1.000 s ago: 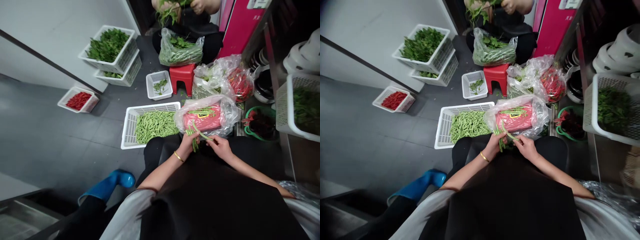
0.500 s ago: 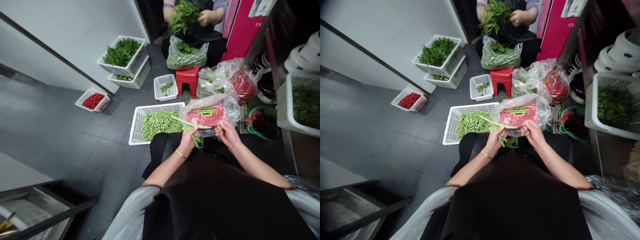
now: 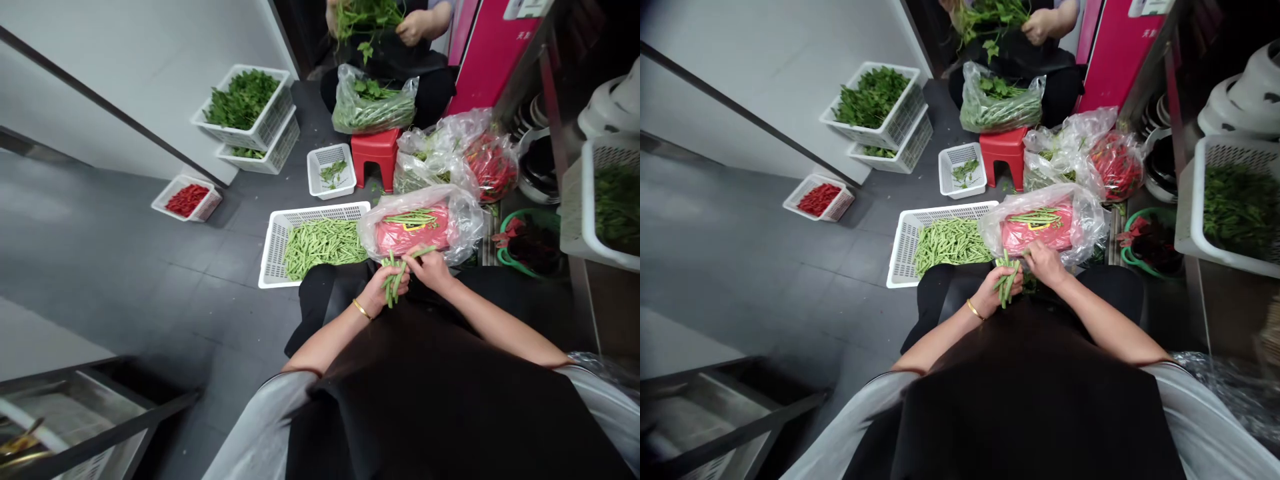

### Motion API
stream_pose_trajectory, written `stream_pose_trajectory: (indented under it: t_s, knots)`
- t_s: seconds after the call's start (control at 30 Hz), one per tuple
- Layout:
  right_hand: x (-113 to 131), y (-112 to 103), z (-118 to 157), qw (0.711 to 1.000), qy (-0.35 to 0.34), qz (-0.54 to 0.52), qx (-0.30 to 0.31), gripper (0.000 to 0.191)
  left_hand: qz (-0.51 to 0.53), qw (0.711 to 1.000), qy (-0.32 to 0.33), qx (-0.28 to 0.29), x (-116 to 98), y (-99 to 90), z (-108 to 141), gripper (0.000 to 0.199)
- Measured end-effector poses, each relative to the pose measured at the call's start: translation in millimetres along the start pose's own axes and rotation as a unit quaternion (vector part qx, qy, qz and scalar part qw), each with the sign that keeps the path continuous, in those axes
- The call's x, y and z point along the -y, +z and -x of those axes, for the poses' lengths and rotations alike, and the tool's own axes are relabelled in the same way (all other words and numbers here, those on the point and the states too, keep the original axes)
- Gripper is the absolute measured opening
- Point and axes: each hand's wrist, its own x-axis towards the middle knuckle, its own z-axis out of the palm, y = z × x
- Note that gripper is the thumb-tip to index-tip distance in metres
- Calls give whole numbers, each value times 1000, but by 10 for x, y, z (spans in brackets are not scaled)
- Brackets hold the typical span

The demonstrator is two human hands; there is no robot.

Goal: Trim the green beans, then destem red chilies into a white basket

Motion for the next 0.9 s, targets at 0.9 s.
stream_pose_trajectory:
  t_s: [0.9]
  knots:
    - [299,-395,329,946,58,-159,277,36,-374,919,123,-14,-115,164,207,31]
